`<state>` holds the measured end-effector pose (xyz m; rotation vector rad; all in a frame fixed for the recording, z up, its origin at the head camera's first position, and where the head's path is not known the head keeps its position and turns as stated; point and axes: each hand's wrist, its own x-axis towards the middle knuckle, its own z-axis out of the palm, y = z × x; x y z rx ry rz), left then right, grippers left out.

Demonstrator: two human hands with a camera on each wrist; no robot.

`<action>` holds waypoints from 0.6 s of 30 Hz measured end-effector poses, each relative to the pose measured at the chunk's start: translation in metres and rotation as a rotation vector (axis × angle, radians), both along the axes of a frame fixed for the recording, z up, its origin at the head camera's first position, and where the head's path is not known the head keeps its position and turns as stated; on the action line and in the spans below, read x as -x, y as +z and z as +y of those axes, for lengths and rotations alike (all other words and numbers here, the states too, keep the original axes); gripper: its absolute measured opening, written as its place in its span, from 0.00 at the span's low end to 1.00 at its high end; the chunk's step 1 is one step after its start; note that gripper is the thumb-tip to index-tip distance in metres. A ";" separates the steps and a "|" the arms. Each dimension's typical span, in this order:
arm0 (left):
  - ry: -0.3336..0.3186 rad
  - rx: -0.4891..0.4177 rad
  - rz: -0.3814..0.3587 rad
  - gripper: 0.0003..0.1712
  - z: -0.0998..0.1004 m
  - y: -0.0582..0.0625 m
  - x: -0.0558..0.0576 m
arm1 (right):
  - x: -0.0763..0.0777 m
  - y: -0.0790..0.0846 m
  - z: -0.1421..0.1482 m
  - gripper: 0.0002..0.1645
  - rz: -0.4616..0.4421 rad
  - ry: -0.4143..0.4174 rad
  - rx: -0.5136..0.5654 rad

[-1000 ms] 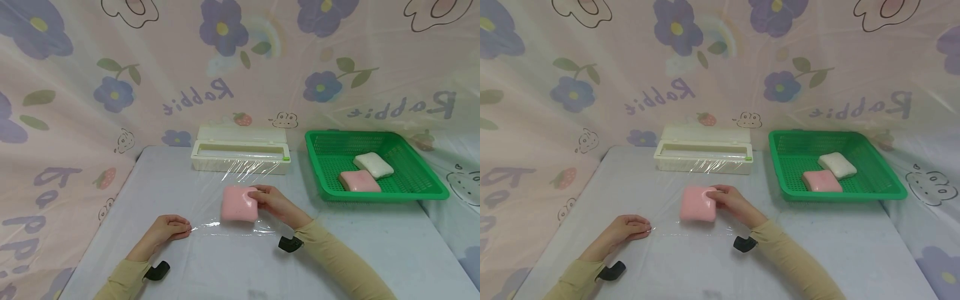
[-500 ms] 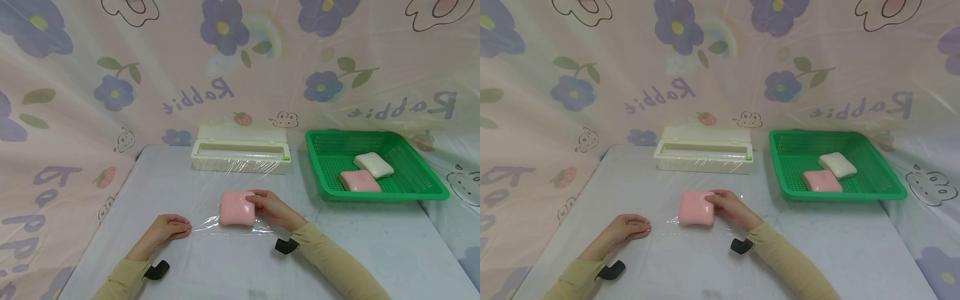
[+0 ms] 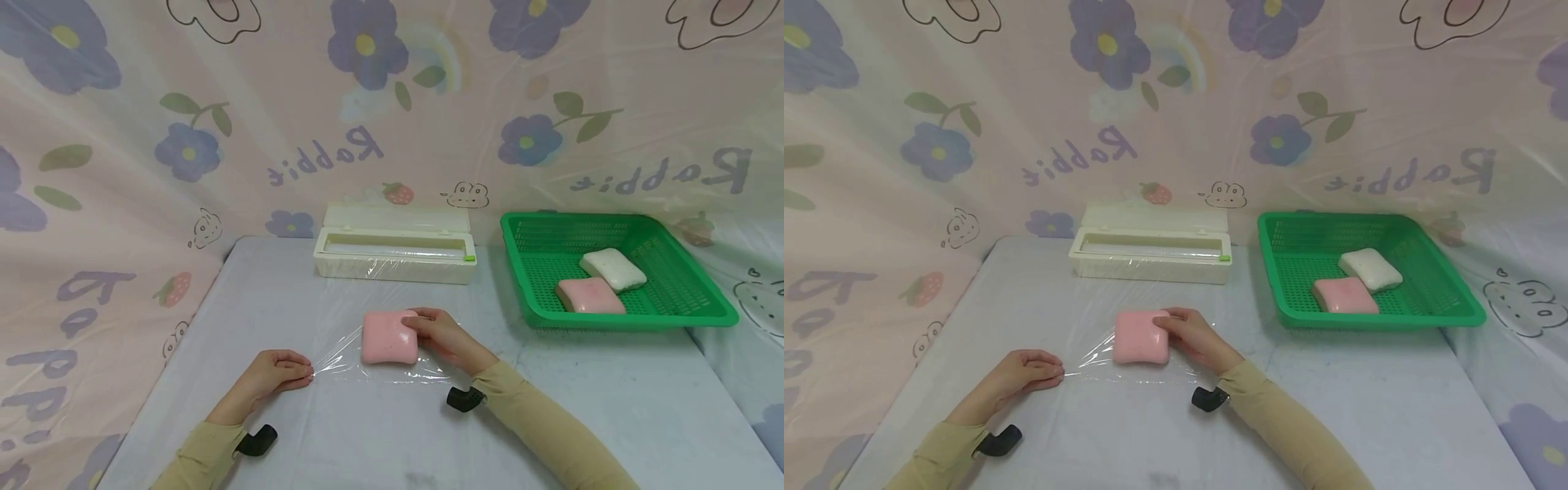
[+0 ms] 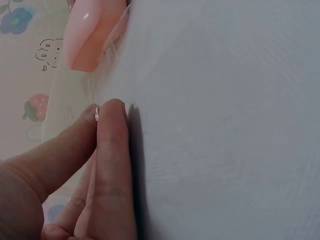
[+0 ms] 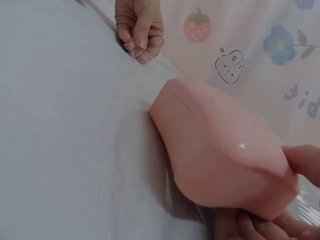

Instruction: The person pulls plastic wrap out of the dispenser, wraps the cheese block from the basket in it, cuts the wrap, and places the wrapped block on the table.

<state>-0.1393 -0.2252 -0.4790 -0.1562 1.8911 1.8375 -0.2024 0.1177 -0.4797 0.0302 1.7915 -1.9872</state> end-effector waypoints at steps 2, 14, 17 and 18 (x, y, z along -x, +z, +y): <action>0.004 -0.004 -0.004 0.15 0.000 -0.001 0.000 | 0.001 0.000 -0.001 0.26 0.031 -0.006 -0.054; 0.010 -0.025 -0.007 0.15 -0.001 -0.002 0.001 | 0.002 0.004 0.002 0.28 0.221 -0.056 -0.395; 0.008 -0.016 -0.006 0.15 -0.001 -0.002 0.000 | 0.003 0.004 0.005 0.27 0.234 -0.066 -0.420; 0.009 -0.011 -0.005 0.16 -0.001 -0.002 0.000 | 0.004 0.004 0.006 0.27 0.234 -0.075 -0.424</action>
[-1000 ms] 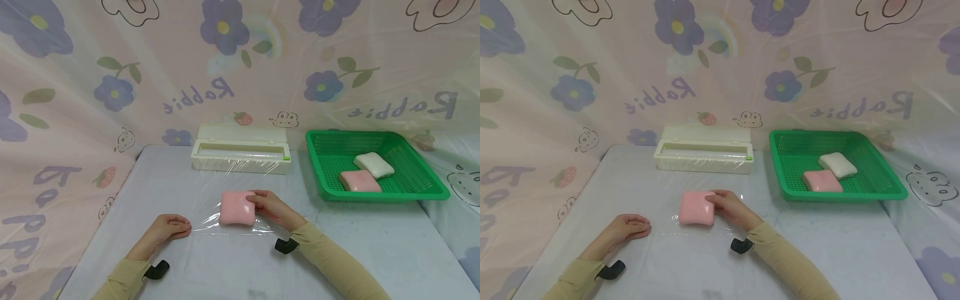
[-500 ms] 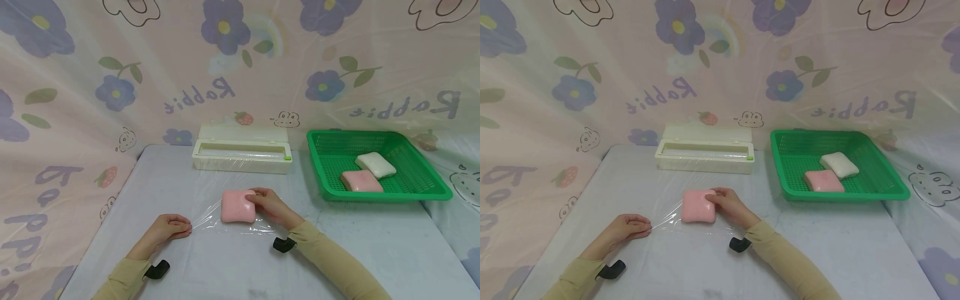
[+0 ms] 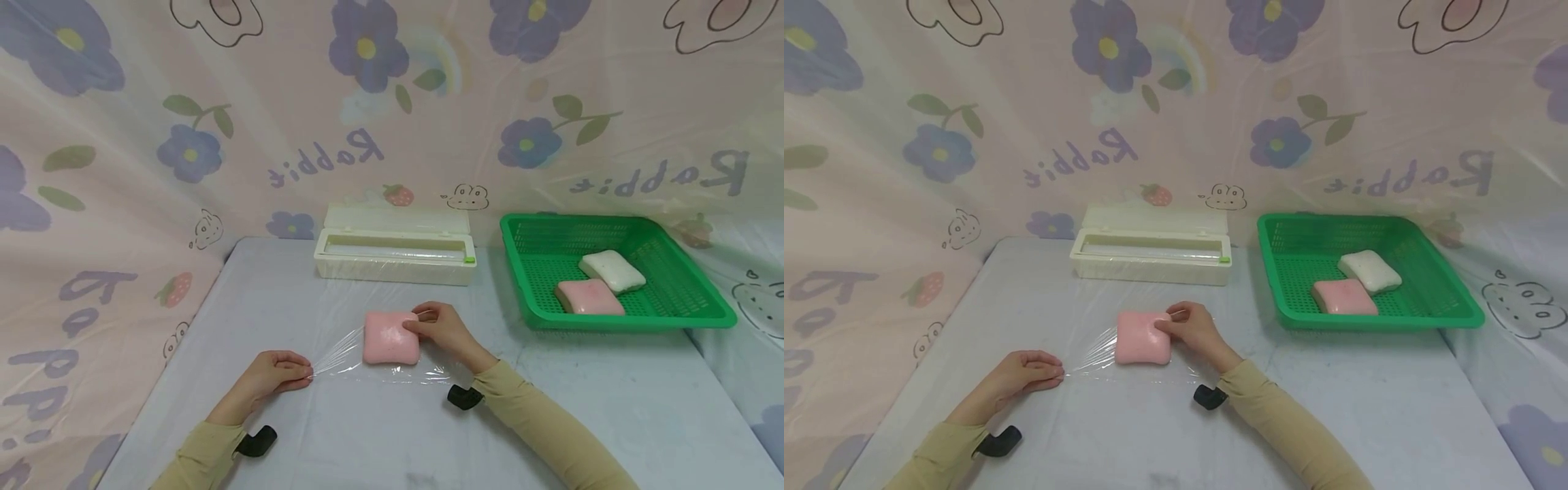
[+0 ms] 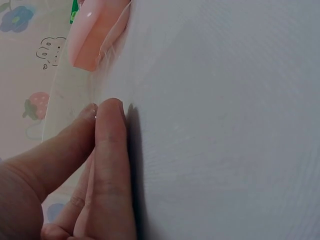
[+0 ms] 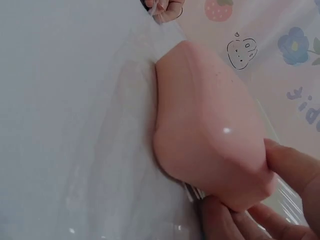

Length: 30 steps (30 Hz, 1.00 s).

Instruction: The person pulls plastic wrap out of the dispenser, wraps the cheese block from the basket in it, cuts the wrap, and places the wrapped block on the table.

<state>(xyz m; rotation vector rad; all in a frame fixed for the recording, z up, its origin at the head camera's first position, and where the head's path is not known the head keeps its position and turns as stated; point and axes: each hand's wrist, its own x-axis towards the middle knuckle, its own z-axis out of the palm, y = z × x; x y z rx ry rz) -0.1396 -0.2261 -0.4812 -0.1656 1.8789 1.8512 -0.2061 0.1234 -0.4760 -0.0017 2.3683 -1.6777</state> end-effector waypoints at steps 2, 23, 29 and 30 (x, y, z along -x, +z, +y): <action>0.002 0.014 -0.001 0.16 0.000 0.000 0.000 | 0.000 -0.001 0.001 0.26 0.006 -0.018 0.010; -0.077 -0.037 -0.030 0.12 -0.001 0.002 0.005 | -0.026 0.008 0.092 0.18 0.261 0.563 -0.054; -0.123 -0.056 -0.041 0.12 -0.003 0.002 0.008 | -0.036 -0.001 0.102 0.18 0.448 0.709 -0.098; -0.133 -0.053 -0.043 0.12 -0.003 0.002 0.008 | -0.037 -0.003 0.102 0.18 0.474 0.724 -0.119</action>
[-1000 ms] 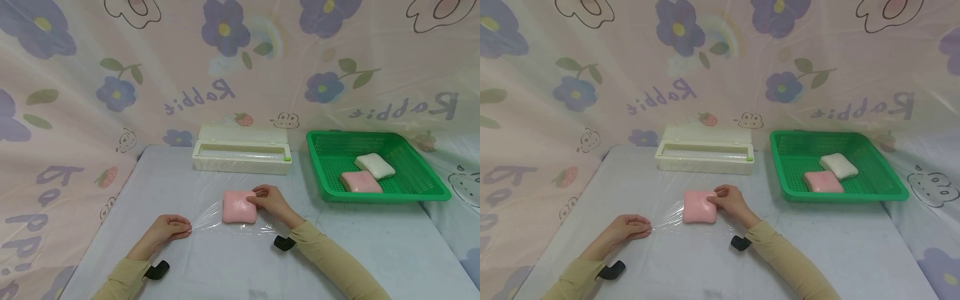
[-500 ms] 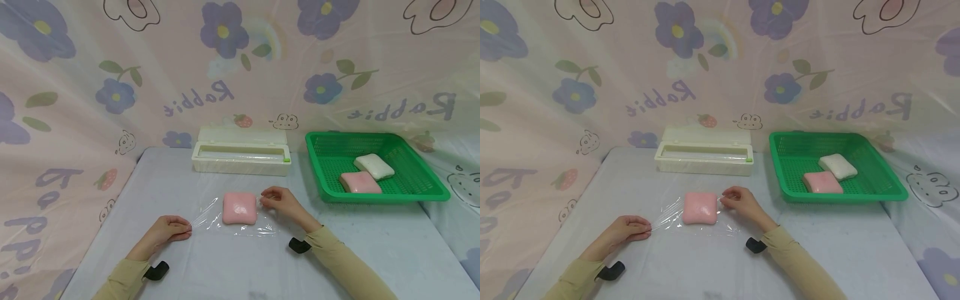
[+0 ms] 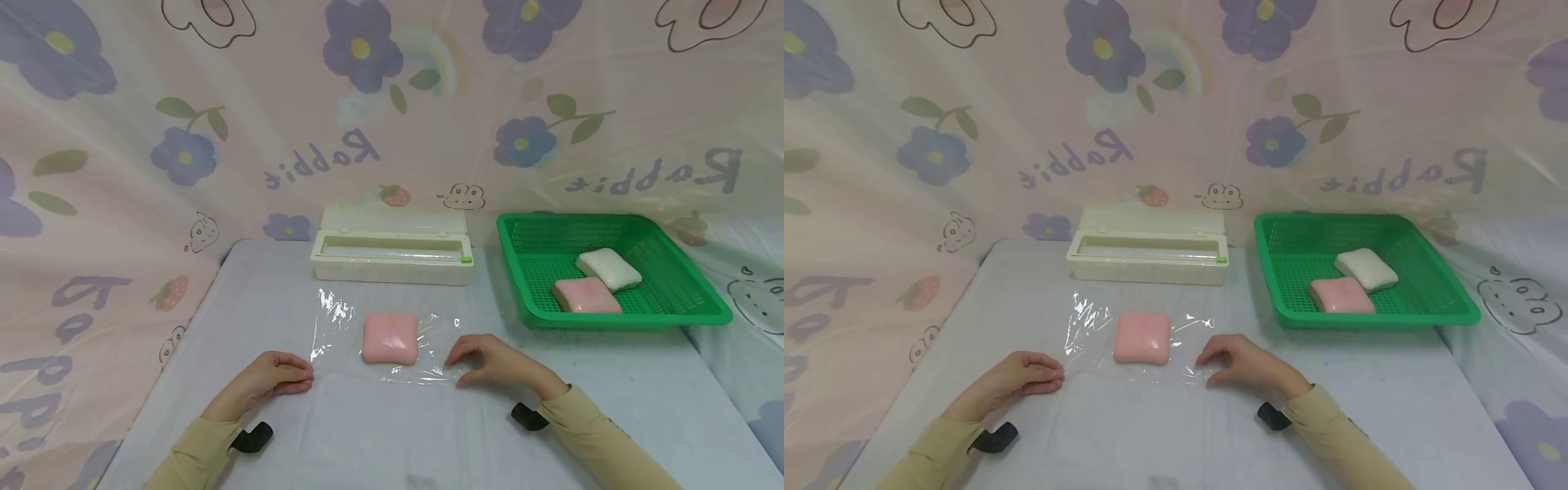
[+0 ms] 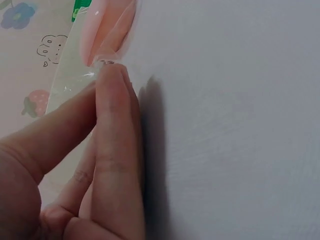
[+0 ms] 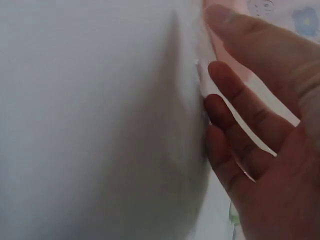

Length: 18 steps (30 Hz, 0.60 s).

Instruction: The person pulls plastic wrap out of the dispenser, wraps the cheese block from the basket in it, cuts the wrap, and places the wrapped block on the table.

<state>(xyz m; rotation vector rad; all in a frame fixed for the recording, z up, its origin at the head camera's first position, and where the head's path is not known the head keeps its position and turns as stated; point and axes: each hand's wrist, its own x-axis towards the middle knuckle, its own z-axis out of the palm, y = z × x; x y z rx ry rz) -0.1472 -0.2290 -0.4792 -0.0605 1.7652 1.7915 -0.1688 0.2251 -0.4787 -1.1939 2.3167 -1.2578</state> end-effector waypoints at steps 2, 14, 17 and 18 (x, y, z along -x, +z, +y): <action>-0.010 0.012 -0.006 0.12 0.000 0.001 0.000 | -0.002 -0.002 -0.003 0.17 0.054 0.011 -0.038; -0.038 0.044 -0.038 0.12 -0.003 0.004 0.002 | -0.008 0.000 -0.015 0.05 0.245 -0.012 -0.183; -0.034 0.007 -0.051 0.13 -0.006 0.005 0.003 | -0.009 0.003 -0.012 0.05 0.192 -0.034 -0.141; -0.026 -0.007 -0.055 0.13 -0.008 0.006 0.003 | -0.009 0.004 -0.011 0.04 0.171 -0.043 -0.127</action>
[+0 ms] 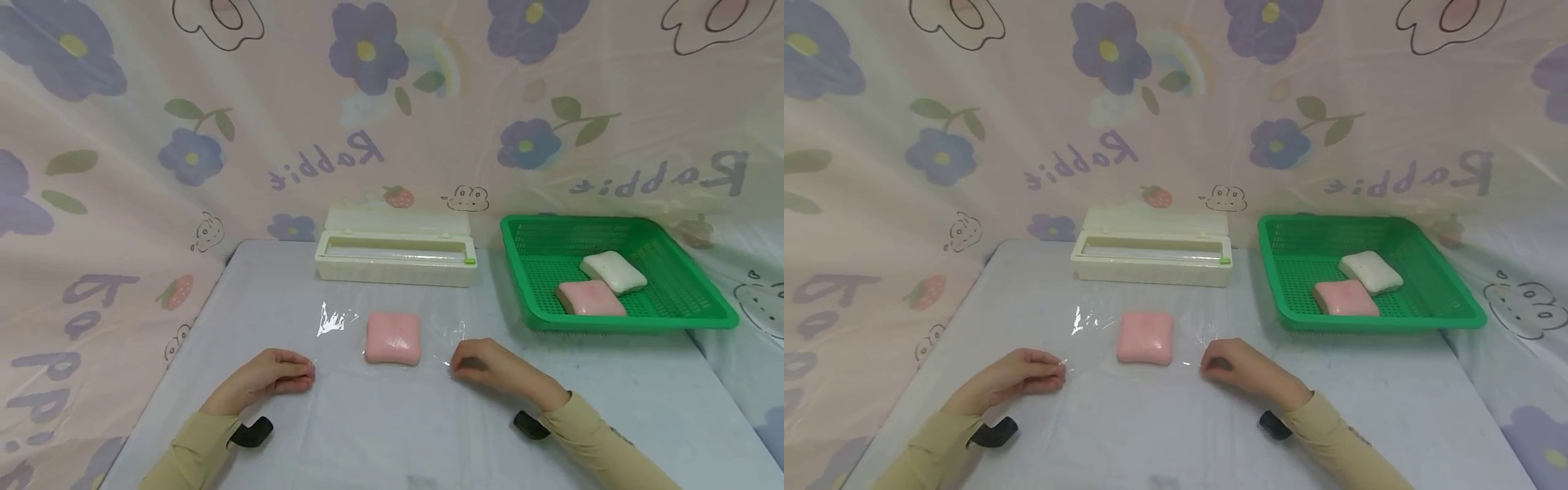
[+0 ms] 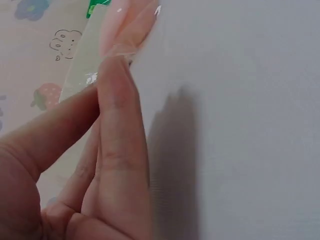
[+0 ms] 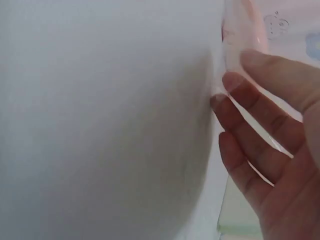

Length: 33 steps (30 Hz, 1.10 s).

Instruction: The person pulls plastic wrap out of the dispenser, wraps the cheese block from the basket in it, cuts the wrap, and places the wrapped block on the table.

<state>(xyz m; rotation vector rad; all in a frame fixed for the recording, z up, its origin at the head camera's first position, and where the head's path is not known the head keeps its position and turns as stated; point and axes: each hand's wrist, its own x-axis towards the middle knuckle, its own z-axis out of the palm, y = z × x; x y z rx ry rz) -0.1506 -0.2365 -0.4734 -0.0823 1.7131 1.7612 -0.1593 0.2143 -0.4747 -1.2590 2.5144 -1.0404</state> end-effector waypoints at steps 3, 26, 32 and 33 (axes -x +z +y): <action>0.034 -0.061 -0.025 0.14 -0.003 0.002 0.002 | 0.001 0.000 0.003 0.04 -0.033 -0.030 0.021; 0.627 -0.733 -0.500 0.14 0.003 0.015 0.005 | 0.015 -0.007 -0.003 0.02 -0.270 -0.241 0.117; 0.751 -0.970 -0.606 0.26 0.015 0.018 0.002 | 0.020 -0.008 -0.012 0.02 -0.284 -0.331 0.087; 0.737 -1.012 -0.612 0.26 0.015 0.018 0.001 | 0.020 -0.009 -0.014 0.03 -0.275 -0.343 0.076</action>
